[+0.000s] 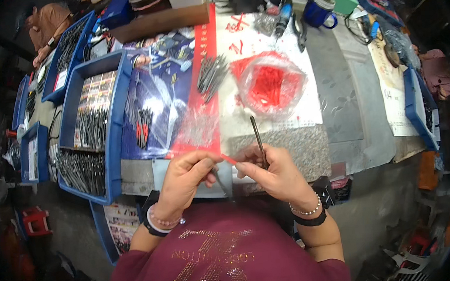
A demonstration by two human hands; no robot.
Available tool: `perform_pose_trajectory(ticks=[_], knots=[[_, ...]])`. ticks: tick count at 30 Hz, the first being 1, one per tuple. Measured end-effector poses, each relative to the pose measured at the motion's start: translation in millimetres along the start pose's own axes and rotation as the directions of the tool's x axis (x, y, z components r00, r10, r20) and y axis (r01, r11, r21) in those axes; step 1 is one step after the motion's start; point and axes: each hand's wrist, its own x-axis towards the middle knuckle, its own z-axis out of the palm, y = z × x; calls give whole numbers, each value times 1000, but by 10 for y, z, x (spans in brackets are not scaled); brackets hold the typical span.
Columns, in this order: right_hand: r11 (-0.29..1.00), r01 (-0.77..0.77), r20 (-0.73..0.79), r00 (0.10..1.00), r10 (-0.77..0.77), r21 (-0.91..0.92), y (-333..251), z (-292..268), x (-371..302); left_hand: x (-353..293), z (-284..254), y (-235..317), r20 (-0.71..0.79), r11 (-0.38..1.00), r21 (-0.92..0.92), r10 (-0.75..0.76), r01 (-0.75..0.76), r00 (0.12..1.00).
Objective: The person repeatedly picks a red plastic sleeve and a metal rod from a workbench, slides the sleeve onto the rod, and places the assembled pair into a blue bin. The cycle continues with multiple identical units.
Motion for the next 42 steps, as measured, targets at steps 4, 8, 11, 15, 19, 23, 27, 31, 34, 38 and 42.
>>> perform_pose_trajectory(ticks=[4,8,11,15,19,23,27,31,34,38,42], knots=[[997,72,-3,997,-72,21,143,139,-94,-3,38,-16,62,999,-22,27,-26,998],[996,90,0,996,-90,9,188,148,-129,-55,56,-7,9,999,26,30,-30,1000],[989,-54,10,999,53,139,192,125,-148,-99,43,-10,-30,999,25,34,-33,999],[974,-64,-10,998,68,217,213,151,-190,-127,15,-50,-67,999,28,43,-41,997],[987,-12,-12,1000,14,159,247,252,-273,-140,34,-94,-79,997,62,42,-37,996],[998,41,-35,999,-40,48,278,320,-313,-184,68,-104,-42,1000,20,18,-17,999],[995,98,-108,989,-97,1,278,376,-381,-192,73,-103,9,986,-168,21,-19,1000],[954,211,-131,961,-242,-215,272,409,-416,-189,76,-115,15,984,-176,11,-8,1000],[927,254,-121,948,-295,-276,265,416,-421,-198,83,-126,13,989,-148,11,-9,1000],[850,345,-72,912,-404,-399,260,415,-409,-206,88,-141,1,994,-110,1,-1,1000],[825,377,-65,895,-442,-421,266,425,-406,-207,93,-160,3,991,-132,11,-10,1000]])
